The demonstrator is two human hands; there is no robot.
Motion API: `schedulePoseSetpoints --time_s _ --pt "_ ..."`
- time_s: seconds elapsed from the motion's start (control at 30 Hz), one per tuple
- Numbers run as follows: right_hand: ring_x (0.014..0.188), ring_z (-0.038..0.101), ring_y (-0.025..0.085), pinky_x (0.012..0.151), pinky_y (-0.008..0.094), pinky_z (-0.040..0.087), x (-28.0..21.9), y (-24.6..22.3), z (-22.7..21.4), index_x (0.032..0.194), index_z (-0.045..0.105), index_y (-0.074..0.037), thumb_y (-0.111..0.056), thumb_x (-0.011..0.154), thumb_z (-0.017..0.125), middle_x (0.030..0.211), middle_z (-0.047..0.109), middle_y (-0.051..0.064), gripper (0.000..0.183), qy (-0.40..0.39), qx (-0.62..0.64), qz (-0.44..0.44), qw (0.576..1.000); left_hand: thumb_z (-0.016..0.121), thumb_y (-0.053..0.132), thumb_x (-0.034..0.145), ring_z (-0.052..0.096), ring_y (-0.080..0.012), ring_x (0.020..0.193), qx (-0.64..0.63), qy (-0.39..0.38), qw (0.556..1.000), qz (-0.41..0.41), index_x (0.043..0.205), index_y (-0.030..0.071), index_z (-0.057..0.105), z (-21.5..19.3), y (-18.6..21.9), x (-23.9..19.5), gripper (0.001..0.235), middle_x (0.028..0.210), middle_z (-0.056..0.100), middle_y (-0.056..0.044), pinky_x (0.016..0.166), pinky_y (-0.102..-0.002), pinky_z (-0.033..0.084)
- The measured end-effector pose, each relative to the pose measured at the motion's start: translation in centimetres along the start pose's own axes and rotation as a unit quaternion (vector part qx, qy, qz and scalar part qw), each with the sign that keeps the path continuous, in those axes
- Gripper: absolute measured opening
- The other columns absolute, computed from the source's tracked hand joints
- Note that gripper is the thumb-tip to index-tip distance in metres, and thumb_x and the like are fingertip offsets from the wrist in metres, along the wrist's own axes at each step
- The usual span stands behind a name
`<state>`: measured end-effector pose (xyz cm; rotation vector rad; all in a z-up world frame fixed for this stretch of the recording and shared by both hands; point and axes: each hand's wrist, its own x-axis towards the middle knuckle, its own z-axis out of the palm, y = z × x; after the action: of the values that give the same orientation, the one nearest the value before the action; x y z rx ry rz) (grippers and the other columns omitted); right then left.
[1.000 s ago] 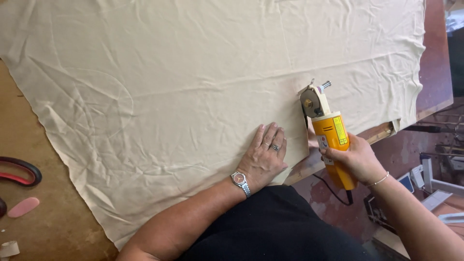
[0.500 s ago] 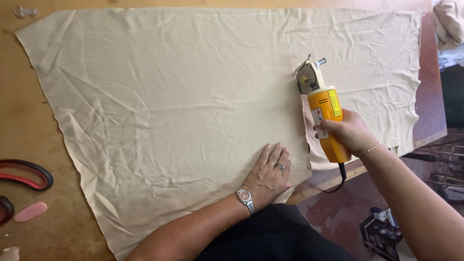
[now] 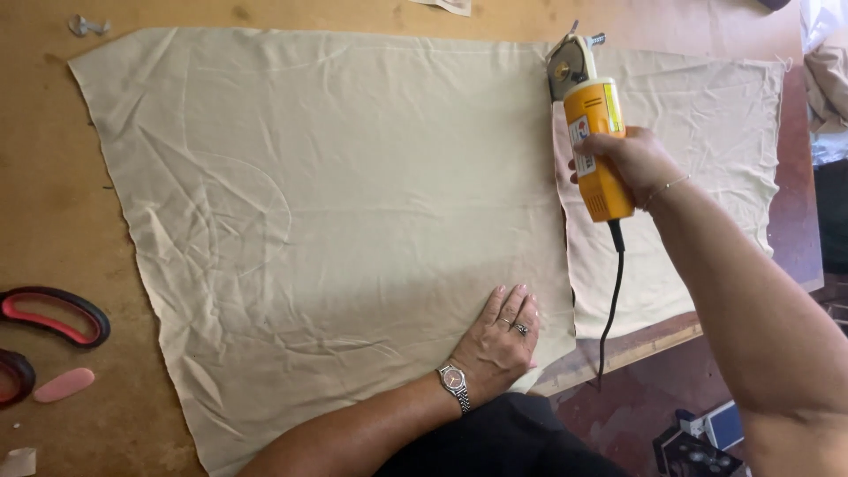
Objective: Cutting fabric pieces for garments using an electric rotary cutter and scissors on a cutting table.
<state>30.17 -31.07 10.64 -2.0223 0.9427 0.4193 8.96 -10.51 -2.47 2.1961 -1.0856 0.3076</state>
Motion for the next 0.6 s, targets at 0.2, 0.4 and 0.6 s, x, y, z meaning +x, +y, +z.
schedulePoseSetpoints --time_s 0.2,0.4,0.6 --pt "0.089 0.073 0.027 0.076 0.048 0.061 7.1 -3.7 -1.2 0.125 0.051 -0.007 -0.026 0.081 0.065 0.103 0.068 0.015 0.049 -0.057 0.073 -0.012 0.996 0.087 0.056 0.065 0.052 -0.0416 0.140 0.013 -0.009 1.000 0.005 0.132 -0.007 0.061 0.6 0.1 -0.3 0.096 0.137 0.061 -0.023 0.126 -0.056 0.032" --pt "0.097 0.072 0.026 0.083 0.043 0.062 2.4 -3.0 -5.5 0.123 0.059 -0.006 -0.033 0.065 0.071 0.107 0.068 0.009 0.066 -0.137 0.295 -0.072 0.943 0.084 0.055 0.069 0.052 -0.0415 0.140 0.008 -0.011 1.000 0.028 0.133 -0.006 0.060 -0.1 -0.4 -0.1 0.093 0.139 0.060 -0.022 0.124 -0.056 0.033" --pt "0.092 0.073 0.030 0.078 0.042 0.063 -9.8 6.6 -11.3 0.133 0.062 0.001 -0.032 0.072 0.092 0.108 0.073 0.017 0.075 -0.283 0.360 -0.115 0.881 0.074 0.060 0.080 0.048 -0.0380 0.141 0.032 -0.060 0.997 0.039 0.134 0.001 0.061 -0.5 -0.1 -0.3 0.081 0.139 0.059 -0.019 0.122 -0.054 0.032"
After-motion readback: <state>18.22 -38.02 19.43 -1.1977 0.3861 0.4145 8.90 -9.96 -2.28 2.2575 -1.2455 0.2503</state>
